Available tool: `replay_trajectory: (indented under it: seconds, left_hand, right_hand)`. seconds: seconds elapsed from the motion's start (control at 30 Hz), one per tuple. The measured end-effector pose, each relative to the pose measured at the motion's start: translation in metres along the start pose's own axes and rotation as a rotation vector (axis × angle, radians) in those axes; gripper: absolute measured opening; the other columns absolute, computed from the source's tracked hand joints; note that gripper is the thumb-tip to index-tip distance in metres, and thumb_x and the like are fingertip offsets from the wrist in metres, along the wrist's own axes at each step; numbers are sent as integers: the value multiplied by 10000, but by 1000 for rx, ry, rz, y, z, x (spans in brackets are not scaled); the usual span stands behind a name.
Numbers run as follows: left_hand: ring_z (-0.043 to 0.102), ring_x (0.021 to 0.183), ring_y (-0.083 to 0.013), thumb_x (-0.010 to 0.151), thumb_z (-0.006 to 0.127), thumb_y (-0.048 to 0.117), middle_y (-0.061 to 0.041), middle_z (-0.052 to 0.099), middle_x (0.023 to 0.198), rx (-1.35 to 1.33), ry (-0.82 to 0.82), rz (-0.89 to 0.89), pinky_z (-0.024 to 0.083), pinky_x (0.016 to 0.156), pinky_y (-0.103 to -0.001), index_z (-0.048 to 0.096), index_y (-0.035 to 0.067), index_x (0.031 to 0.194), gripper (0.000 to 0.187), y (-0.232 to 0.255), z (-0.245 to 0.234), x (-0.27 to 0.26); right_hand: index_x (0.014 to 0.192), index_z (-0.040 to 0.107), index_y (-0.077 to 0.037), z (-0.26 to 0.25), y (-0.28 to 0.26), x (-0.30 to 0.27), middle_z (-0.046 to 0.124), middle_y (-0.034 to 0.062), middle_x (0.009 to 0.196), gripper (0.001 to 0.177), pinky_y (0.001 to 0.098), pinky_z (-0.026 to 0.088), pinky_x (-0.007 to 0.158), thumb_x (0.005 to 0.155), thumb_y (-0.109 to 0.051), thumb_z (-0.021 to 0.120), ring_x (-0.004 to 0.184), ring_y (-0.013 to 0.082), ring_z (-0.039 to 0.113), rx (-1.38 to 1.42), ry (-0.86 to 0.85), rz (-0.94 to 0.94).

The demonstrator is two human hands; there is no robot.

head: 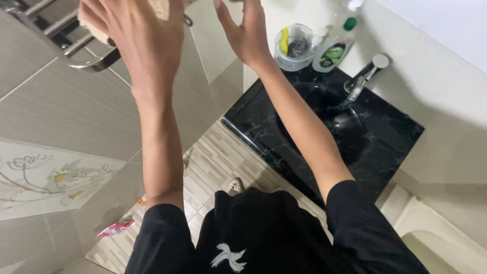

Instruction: The person wipes the black countertop and the inside of the sink bowl with a cloth, then washes their hands under the faucet and continues wiping the countertop surfaces by hand.

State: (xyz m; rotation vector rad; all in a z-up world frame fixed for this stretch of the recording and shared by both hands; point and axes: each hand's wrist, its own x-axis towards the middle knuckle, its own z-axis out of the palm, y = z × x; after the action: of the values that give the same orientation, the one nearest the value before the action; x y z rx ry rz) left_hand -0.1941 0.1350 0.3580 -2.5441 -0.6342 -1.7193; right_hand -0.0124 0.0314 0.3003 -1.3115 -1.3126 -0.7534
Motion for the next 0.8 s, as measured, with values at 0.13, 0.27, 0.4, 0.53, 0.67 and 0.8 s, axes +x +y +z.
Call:
replay_trajectory:
  seconds: [0.13, 0.27, 0.4, 0.53, 0.67, 0.8]
  left_hand:
    - [332, 1332, -415, 970, 851, 324, -260, 356, 1421, -147, -62, 124, 264, 1092, -575, 528, 62, 1444, 630, 77, 29, -42]
    - [461, 1294, -307, 954, 846, 296, -178, 448, 1457, -543, -387, 45, 320, 1069, -481, 566, 107, 1398, 558, 139, 72, -98]
    - [586, 1171, -304, 898, 788, 200, -134, 525, 1358, -793, -680, -80, 377, 987, -452, 564, 83, 1381, 545, 187, 127, -161]
    - [675, 881, -277, 911, 783, 188, -124, 641, 1208, -854, -760, -63, 470, 799, -427, 575, 70, 1314, 469, 235, 178, -226]
    - [695, 733, -258, 994, 722, 217, -137, 706, 1015, -981, -855, -167, 536, 637, -357, 576, 52, 1305, 380, 276, 216, -259]
    - [680, 625, -225, 1025, 630, 247, -122, 723, 887, -1050, -925, -359, 516, 603, -356, 571, 51, 1310, 351, 314, 257, -263]
  right_hand:
    - [1171, 666, -81, -60, -5, -67, 731, 28, 1090, 210, 280, 492, 822, 1053, -255, 668, 986, 123, 672, 128, -174, 526]
    - [1103, 646, -55, -119, 10, -165, 691, 17, 1011, 174, 236, 494, 790, 1055, -217, 682, 904, 78, 618, 384, -131, 848]
    - [1101, 654, -48, -182, 38, -251, 690, 25, 1014, 135, 254, 527, 818, 1077, -180, 640, 911, 92, 642, 495, 82, 1072]
    - [1067, 657, -67, -242, 61, -319, 719, 48, 1012, 194, 282, 502, 735, 1017, -245, 598, 797, 139, 640, 473, 389, 1471]
    - [1094, 631, -145, -277, 95, -380, 686, 16, 1068, 248, 365, 488, 797, 936, -333, 596, 813, 165, 599, 724, 730, 1665]
    - [1107, 653, -171, -296, 138, -425, 665, -8, 1122, 307, 396, 465, 862, 889, -384, 618, 863, 177, 572, 851, 884, 1768]
